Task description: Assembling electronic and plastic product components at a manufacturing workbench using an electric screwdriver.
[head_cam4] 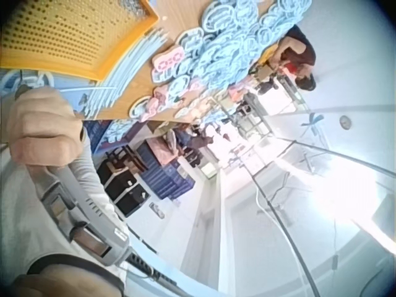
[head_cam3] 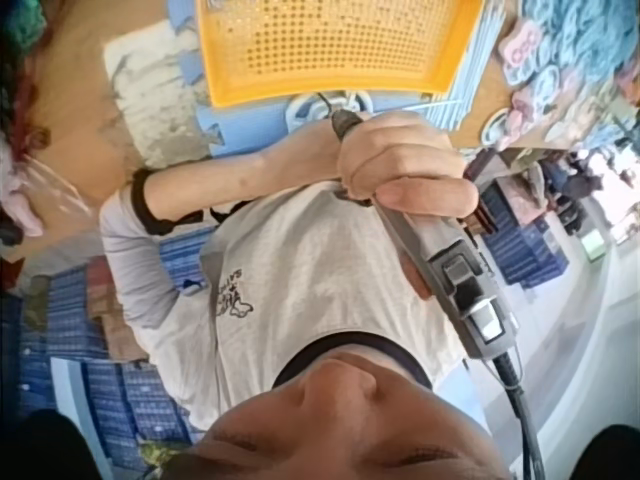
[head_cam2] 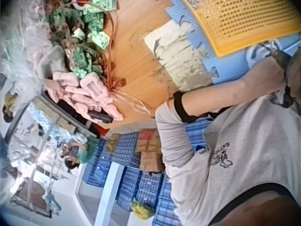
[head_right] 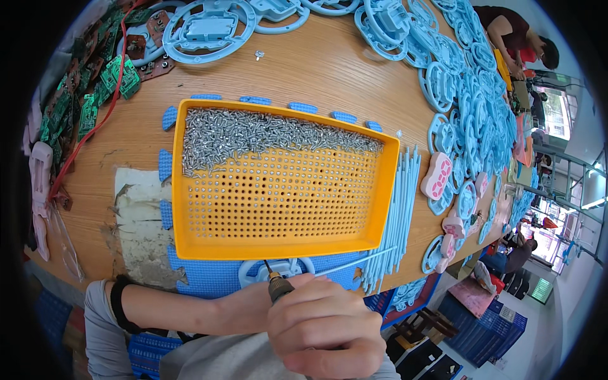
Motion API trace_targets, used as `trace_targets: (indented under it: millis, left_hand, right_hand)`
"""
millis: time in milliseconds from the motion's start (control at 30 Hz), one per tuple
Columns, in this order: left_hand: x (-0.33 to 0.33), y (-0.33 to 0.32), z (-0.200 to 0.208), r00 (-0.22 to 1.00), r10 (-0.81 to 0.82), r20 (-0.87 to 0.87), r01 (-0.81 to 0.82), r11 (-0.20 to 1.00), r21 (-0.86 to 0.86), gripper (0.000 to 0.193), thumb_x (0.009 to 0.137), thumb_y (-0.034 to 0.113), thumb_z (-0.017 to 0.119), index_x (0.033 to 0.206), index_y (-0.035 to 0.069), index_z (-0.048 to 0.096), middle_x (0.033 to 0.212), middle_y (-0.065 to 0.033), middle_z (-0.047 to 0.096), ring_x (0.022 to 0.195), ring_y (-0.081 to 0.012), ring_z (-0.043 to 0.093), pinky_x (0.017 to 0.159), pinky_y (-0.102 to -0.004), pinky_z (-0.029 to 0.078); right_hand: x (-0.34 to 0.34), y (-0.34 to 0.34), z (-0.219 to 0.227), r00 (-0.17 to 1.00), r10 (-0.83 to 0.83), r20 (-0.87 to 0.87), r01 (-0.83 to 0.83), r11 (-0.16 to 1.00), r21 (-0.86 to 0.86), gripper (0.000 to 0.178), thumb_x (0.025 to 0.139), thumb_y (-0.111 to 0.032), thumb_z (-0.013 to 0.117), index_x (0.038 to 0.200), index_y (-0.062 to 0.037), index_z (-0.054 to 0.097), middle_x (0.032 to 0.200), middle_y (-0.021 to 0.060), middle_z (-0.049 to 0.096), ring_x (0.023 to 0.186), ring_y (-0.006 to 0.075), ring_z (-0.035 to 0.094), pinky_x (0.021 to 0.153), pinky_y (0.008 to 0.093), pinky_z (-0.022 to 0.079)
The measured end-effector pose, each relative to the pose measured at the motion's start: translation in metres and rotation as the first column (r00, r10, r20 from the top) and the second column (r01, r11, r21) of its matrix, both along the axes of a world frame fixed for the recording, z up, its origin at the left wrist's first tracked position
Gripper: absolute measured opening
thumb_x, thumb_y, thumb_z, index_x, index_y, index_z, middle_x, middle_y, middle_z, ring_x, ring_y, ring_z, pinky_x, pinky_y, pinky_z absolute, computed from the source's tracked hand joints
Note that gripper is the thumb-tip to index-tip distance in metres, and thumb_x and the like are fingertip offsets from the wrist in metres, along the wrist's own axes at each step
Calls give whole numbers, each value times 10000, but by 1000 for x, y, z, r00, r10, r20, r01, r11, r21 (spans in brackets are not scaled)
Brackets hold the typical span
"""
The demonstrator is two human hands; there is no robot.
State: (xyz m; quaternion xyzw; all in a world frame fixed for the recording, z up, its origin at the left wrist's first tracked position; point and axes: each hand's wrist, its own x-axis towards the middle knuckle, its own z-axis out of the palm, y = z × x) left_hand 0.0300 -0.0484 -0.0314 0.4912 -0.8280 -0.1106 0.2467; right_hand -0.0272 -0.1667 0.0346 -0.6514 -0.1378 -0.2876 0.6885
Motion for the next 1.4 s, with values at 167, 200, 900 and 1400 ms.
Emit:
trace_targets:
  millis: [167,200,900,1400]
  left_hand:
    - [-6,3,-4,981,115,-158,-124,991,-53,221,899,135,486,1080,49,578,1074,-51,564,1052,-171,520,939,-291,391]
    - [-6,4,-5,984,118,-137,-129,989,-75,213,899,134,486,1072,52,579,1070,-48,561,1048,-171,521,930,-287,392]
    - [15,-2,11,777,67,-626,215,906,365,160,885,99,449,1004,58,549,978,-41,535,976,-158,519,815,-279,417]
    - [-8,-2,-4,991,-105,-80,112,990,86,340,780,144,534,1019,-29,703,1258,-219,585,1232,-296,504,1087,-366,290]
  right_hand:
    - [1,0,-5,999,0,53,2,1000,-22,110,884,10,482,886,13,372,622,242,601,452,270,590,385,359,485]
    - [2,1,-5,999,1,53,0,1000,-19,110,884,10,482,886,13,372,622,242,601,452,270,590,385,359,485]
    - [18,4,-11,992,-21,122,8,994,110,105,787,63,594,845,111,522,576,146,528,406,212,483,370,310,397]
    - [30,-34,4,978,-154,144,167,982,-87,198,859,-9,569,932,18,388,610,211,573,478,279,583,421,396,508]
